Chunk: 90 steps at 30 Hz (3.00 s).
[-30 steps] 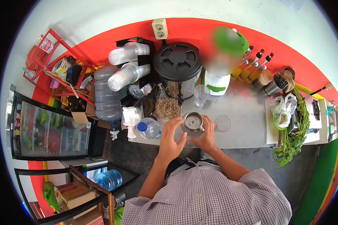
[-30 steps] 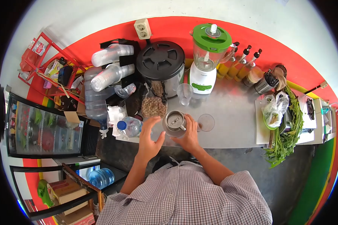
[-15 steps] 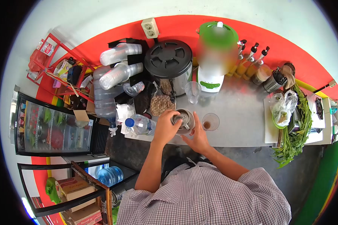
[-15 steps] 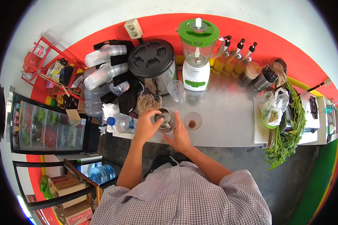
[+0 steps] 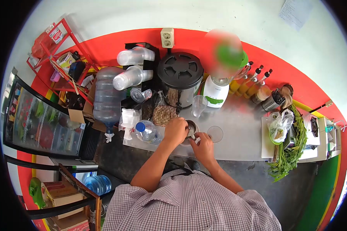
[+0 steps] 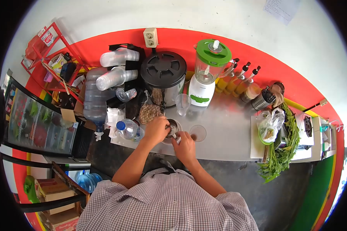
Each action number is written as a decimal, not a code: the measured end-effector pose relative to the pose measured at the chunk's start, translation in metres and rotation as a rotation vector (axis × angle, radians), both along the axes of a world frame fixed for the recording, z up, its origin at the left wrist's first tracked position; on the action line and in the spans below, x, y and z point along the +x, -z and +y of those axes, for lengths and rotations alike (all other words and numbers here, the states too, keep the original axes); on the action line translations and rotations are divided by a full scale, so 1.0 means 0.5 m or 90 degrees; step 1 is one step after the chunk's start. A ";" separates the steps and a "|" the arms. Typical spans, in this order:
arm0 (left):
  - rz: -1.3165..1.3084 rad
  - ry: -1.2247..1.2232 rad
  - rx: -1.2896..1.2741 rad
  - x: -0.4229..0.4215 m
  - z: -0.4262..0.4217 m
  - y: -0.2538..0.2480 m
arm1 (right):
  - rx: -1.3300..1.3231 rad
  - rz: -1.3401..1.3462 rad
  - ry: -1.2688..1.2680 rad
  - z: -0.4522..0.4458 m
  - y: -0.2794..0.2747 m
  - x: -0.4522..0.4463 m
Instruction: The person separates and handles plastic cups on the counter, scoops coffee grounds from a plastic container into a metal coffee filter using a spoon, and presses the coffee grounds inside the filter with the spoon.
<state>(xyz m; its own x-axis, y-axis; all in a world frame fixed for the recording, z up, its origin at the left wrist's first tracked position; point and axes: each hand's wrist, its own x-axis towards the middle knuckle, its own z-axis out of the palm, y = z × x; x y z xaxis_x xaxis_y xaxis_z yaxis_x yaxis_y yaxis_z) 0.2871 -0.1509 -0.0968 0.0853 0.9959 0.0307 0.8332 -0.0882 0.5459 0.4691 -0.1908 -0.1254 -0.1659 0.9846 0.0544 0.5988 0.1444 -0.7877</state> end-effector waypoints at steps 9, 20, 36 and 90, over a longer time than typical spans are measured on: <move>-0.129 0.003 0.145 -0.027 -0.047 -0.071 | -0.008 0.049 -0.001 -0.012 -0.010 0.001; -0.217 -0.069 0.211 -0.046 -0.087 -0.054 | -0.116 0.276 0.122 -0.016 -0.035 0.008; -0.143 0.008 0.171 -0.002 -0.065 0.081 | -0.018 0.349 0.229 -0.054 0.004 0.166; -0.011 0.123 -0.081 0.029 -0.088 0.065 | -0.039 0.219 -0.071 -0.002 0.269 -0.004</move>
<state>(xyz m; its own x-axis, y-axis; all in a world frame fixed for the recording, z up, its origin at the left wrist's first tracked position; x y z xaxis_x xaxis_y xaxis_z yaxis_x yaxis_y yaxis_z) 0.3017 -0.1947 -0.1292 0.2755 0.9570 -0.0911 0.7983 -0.1749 0.5763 0.4671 -0.1916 -0.2601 -0.2545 0.9648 0.0664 0.2814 0.1395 -0.9494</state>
